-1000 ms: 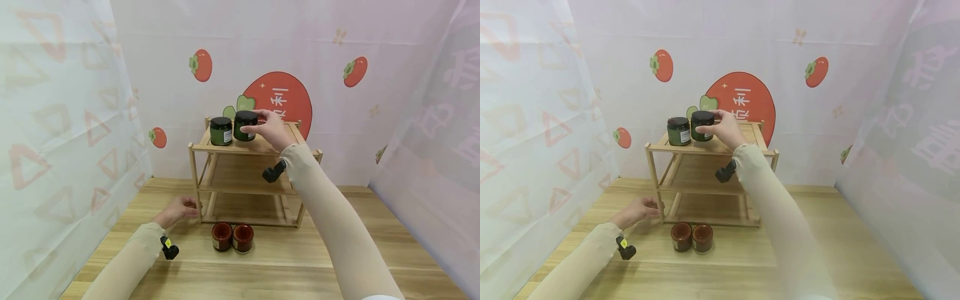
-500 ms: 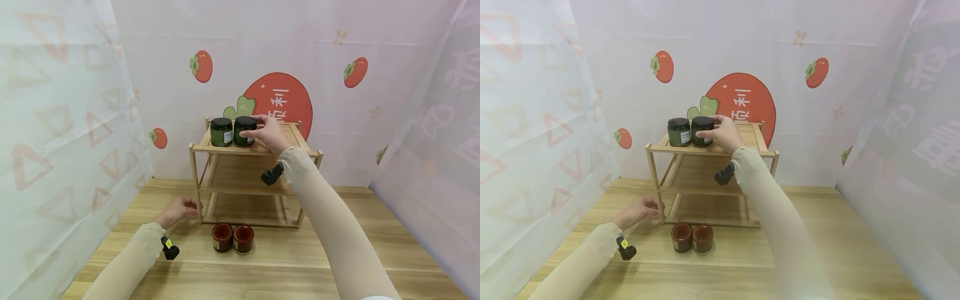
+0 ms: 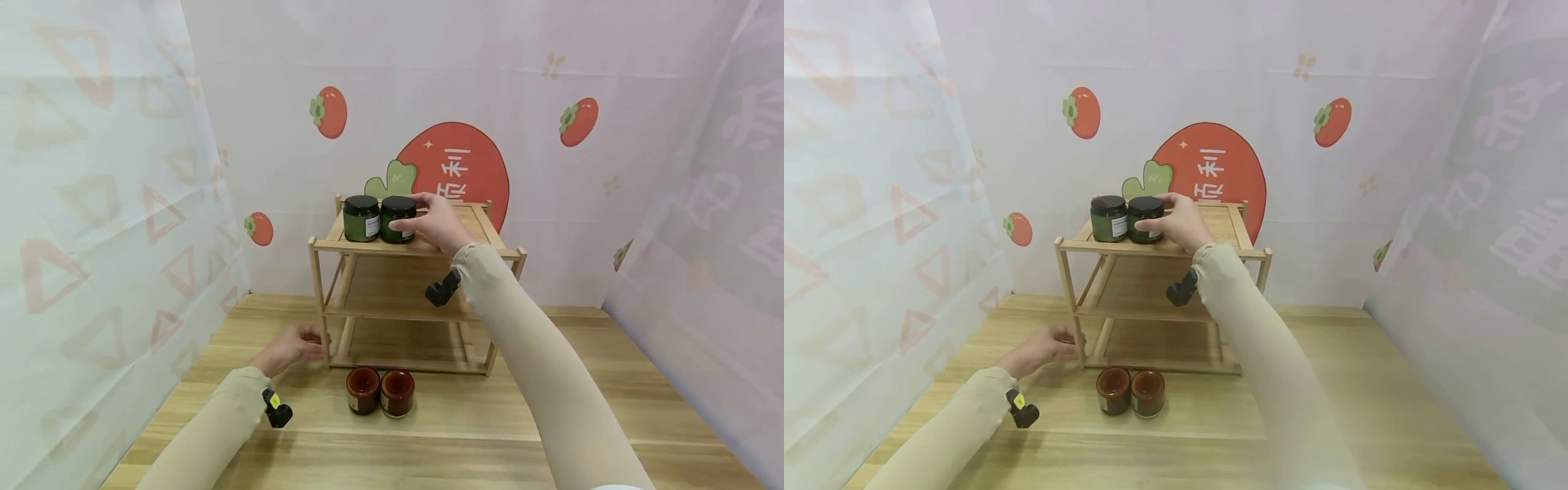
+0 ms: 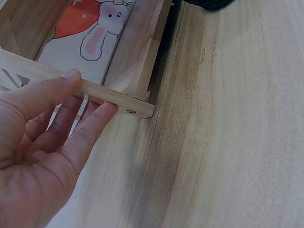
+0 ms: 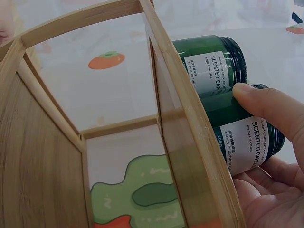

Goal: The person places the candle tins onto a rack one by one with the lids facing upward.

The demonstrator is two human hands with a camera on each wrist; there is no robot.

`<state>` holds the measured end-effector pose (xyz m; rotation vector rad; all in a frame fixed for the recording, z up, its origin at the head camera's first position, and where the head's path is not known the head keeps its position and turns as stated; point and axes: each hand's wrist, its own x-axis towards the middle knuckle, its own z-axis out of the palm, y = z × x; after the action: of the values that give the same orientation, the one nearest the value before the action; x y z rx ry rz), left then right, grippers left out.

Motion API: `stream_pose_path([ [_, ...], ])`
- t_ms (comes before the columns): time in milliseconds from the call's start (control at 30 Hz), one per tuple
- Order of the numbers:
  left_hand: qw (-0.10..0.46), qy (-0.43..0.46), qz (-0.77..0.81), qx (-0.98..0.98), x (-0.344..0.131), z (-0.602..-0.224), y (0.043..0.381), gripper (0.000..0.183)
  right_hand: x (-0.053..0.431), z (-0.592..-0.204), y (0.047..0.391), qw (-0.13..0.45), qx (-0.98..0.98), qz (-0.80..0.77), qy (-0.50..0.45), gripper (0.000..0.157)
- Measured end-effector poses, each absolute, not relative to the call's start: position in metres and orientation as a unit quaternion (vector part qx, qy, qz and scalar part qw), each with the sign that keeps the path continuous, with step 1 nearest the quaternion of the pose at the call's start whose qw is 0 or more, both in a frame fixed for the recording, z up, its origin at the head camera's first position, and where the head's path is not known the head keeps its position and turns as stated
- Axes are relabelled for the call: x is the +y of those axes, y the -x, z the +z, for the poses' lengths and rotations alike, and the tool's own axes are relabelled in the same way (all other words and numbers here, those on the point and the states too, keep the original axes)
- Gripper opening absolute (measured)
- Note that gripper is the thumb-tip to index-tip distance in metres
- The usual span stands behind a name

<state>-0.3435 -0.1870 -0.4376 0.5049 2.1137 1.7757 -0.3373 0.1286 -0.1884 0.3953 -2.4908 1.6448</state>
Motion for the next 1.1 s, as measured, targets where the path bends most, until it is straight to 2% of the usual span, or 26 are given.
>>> stream_pose_path([
  [300,0.172,-0.168,0.626,0.742,-0.1885,-0.4374,0.3417,0.037,0.1270,-0.1902,0.3390,0.051,-0.828,0.544,-0.126,0.072],
  [1100,0.171,-0.170,0.628,0.740,-0.1871,-0.4385,0.3452,0.030,0.1285,-0.1863,0.3403,0.041,-0.857,0.503,-0.106,0.076],
])
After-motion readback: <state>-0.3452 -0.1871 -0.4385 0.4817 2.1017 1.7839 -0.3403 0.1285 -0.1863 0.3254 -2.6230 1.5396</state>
